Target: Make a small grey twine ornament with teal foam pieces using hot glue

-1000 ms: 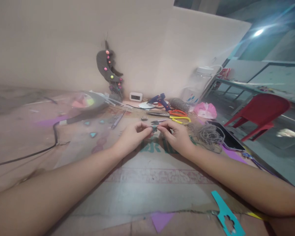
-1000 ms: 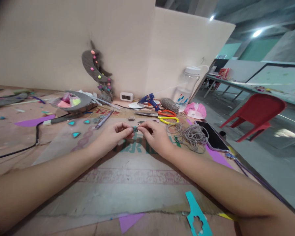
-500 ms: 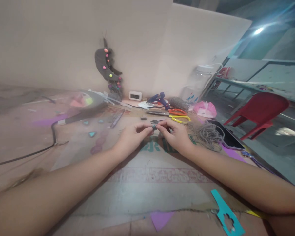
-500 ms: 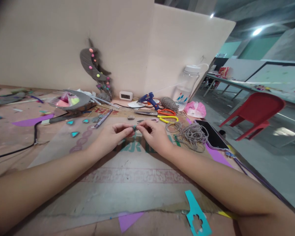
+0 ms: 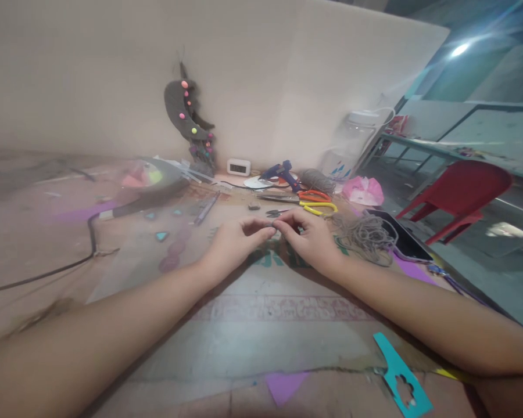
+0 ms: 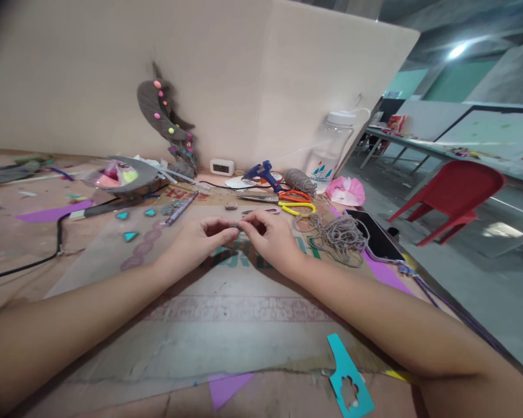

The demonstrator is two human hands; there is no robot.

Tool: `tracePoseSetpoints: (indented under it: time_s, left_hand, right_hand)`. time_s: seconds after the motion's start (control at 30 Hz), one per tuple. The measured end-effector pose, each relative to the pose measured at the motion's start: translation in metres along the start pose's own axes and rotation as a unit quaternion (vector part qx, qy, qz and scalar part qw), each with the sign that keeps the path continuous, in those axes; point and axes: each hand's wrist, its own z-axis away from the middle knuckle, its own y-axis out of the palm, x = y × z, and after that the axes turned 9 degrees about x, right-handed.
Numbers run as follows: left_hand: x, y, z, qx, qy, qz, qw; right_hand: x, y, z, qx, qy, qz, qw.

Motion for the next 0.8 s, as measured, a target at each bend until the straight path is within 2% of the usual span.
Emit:
tracePoseSetpoints:
  time_s: [0.23, 0.8]
  left_hand:
    - [-0.0027, 0.0009, 0.0019, -0.020, 0.004, -0.024, 0.999]
    - [-0.0012, 0.0009, 0.0034, 0.002, 0.039, -0.066, 0.997]
  right_hand:
    - [0.0015, 0.0000, 0.0003, 0.009, -0.001, 0.013, 1.000]
    - [0.0007, -0.0004, 0.0004, 0.012, -0.015, 0.016, 1.000]
